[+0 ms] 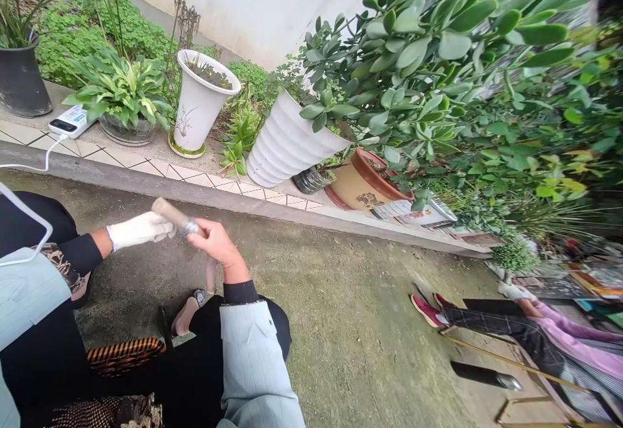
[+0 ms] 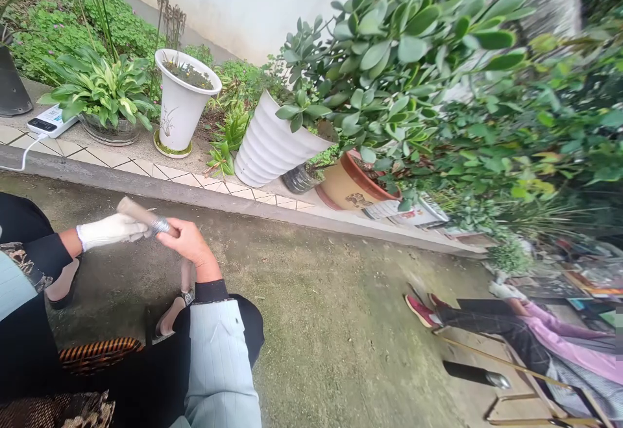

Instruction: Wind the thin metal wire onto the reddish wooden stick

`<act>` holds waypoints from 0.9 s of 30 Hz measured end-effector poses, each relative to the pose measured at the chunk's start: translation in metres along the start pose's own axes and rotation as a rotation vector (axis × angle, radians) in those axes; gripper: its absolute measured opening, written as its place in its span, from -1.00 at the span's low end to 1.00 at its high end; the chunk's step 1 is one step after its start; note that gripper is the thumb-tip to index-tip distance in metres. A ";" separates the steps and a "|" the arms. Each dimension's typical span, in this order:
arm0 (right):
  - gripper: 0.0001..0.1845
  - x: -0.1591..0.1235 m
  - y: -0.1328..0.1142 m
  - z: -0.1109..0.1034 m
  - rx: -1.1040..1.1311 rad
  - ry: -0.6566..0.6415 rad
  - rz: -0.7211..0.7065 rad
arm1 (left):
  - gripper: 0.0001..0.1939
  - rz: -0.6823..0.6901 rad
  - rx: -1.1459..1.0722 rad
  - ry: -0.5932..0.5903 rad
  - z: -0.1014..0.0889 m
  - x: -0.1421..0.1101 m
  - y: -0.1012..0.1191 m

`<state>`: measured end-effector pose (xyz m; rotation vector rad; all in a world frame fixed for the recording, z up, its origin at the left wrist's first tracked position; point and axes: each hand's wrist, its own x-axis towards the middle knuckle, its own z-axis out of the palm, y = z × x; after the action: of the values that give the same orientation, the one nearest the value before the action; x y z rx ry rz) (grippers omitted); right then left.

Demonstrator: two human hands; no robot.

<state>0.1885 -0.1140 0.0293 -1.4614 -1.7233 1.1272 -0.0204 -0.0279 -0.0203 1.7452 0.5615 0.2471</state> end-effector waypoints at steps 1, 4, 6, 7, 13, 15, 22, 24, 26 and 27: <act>-0.70 0.002 0.001 -0.002 0.045 0.118 0.043 | -0.57 -0.001 -0.035 -0.097 0.007 -0.002 0.002; -0.66 0.010 0.011 -0.008 -0.073 0.370 0.228 | -0.59 0.015 -0.009 -0.303 0.019 -0.008 0.013; -0.69 0.013 0.018 -0.008 -0.348 0.390 0.312 | -0.62 0.053 0.060 -0.366 0.016 -0.010 0.021; -0.71 0.013 0.021 -0.007 -0.485 0.351 0.335 | -0.63 0.075 0.093 -0.373 0.012 -0.011 0.023; -0.78 0.003 0.017 0.009 -0.628 -0.277 0.224 | -0.64 0.095 0.251 -0.104 -0.017 -0.005 0.010; -0.76 -0.002 0.009 0.011 -0.421 -0.420 0.117 | -0.63 0.081 0.251 -0.051 -0.018 -0.002 0.002; -0.70 0.004 0.003 -0.004 0.255 0.209 0.146 | -0.60 0.069 0.112 -0.121 0.008 -0.004 0.002; -0.68 0.009 0.009 -0.009 0.183 0.345 0.211 | -0.62 0.047 0.138 -0.226 0.013 -0.007 0.006; -0.68 0.012 0.013 -0.012 -0.053 0.385 0.281 | -0.64 0.039 0.186 -0.307 0.014 -0.011 0.012; -0.69 0.012 0.015 -0.013 -0.196 0.384 0.318 | -0.66 0.050 0.215 -0.326 0.013 -0.012 0.015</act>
<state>0.2042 -0.0988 0.0215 -1.9791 -1.3944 0.7727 -0.0215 -0.0477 -0.0077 1.9590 0.3147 -0.0675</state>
